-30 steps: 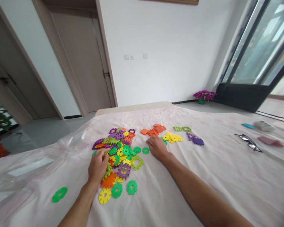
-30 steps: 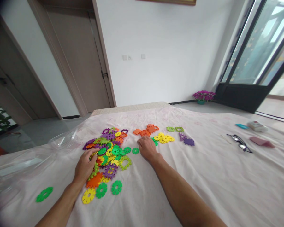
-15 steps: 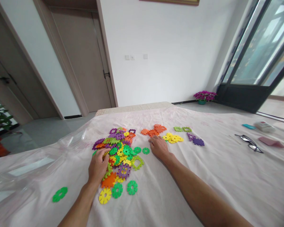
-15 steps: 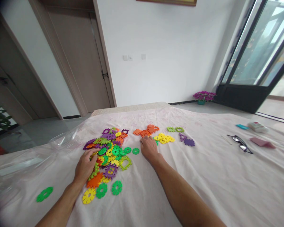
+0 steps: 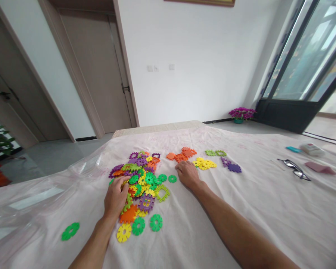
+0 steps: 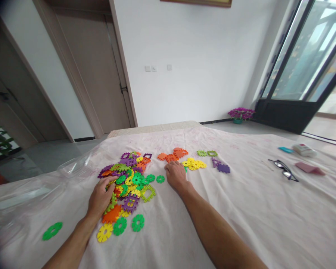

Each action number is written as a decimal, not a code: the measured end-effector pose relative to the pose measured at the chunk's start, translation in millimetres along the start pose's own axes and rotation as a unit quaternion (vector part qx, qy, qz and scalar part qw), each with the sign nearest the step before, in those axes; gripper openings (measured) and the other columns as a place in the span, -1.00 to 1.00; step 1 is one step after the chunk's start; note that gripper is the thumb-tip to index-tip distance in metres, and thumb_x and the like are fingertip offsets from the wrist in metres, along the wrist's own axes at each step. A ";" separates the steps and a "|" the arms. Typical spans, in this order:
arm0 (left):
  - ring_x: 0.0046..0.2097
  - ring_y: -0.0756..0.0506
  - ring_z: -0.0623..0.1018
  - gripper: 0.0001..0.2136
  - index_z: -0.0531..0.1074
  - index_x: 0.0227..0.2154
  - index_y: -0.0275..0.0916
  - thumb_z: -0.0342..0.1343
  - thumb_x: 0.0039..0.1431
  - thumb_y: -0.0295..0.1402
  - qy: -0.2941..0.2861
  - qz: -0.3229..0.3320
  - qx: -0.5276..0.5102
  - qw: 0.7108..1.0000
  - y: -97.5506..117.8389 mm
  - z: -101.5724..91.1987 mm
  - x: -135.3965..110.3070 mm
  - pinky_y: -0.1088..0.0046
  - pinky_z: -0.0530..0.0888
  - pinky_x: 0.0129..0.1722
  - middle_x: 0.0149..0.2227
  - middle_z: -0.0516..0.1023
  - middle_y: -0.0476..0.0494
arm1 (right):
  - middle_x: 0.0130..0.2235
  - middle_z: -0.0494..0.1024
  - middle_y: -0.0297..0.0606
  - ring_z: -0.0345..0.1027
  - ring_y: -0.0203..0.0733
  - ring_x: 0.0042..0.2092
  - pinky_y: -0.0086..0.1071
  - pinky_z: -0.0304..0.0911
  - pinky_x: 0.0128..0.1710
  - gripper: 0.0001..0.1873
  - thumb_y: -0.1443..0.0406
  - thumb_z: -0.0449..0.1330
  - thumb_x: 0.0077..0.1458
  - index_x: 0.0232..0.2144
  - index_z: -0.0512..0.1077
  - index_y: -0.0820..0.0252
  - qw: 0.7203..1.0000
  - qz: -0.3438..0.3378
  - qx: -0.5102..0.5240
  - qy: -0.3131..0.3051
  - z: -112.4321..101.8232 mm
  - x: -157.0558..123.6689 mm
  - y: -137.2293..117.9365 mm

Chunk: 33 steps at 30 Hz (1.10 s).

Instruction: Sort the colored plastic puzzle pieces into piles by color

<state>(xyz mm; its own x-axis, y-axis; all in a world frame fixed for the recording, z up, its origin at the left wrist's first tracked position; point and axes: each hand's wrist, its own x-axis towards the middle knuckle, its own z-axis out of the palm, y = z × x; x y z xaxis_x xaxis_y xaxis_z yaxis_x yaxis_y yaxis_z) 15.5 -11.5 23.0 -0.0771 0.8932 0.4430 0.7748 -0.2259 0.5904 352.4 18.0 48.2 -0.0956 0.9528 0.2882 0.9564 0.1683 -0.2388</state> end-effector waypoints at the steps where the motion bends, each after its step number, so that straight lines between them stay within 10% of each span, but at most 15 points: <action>1: 0.09 -0.18 0.48 -0.71 0.52 -0.10 -0.12 -0.04 0.22 -0.29 0.002 0.001 0.000 1.000 0.0 0.0 -0.1 0.21 0.36 0.18 0.02 0.54 -0.13 | -0.06 0.56 -0.22 0.29 -0.07 0.01 -0.27 0.07 0.01 -0.70 0.28 0.02 0.28 -0.13 0.55 0.05 1.000 0.011 -0.007 0.013 -0.3 0.0 1.0; 10: 0.08 -0.17 0.48 -0.69 0.53 -0.10 -0.14 -0.05 0.21 -0.30 0.003 0.009 0.006 1.000 -1.0 0.4 1.3 0.22 0.36 0.18 0.00 0.54 -0.15 | 0.33 0.19 -0.13 -0.13 0.12 0.34 -0.03 -0.25 0.28 -0.52 0.26 0.07 0.23 0.19 0.33 0.12 0.985 0.119 -0.091 0.083 10.2 8.0 31.7; 21: 0.10 -0.18 0.47 -0.70 0.52 -0.09 -0.15 -0.05 0.22 -0.30 -0.002 0.009 0.002 1.000 -1.5 0.6 0.5 0.19 0.35 0.18 0.02 0.53 -0.15 | 0.10 0.48 -0.08 0.22 0.03 0.15 -0.10 -0.11 0.20 -0.66 0.18 -0.01 0.30 0.02 0.42 0.14 0.991 0.110 -0.075 0.015 10.2 8.3 32.7; 33: 0.10 -0.18 0.48 -0.69 0.52 -0.09 -0.14 -0.05 0.22 -0.29 0.002 -0.001 0.004 1.000 -0.6 0.4 0.3 0.20 0.36 0.18 0.02 0.53 -0.15 | 0.24 0.33 -0.03 -0.01 0.19 0.29 0.08 -0.17 0.22 -0.54 0.11 -0.09 0.33 0.09 0.43 0.13 0.978 0.183 -0.097 0.023 6.6 8.6 49.5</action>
<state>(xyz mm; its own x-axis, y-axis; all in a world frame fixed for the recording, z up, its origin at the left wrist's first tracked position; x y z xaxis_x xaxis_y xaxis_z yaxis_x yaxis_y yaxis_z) 15.3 -11.0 22.5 -0.0802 0.8921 0.4447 0.7798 -0.2217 0.5854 397.1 36.2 32.8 0.2704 0.9275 0.2582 0.9592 -0.2366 -0.1546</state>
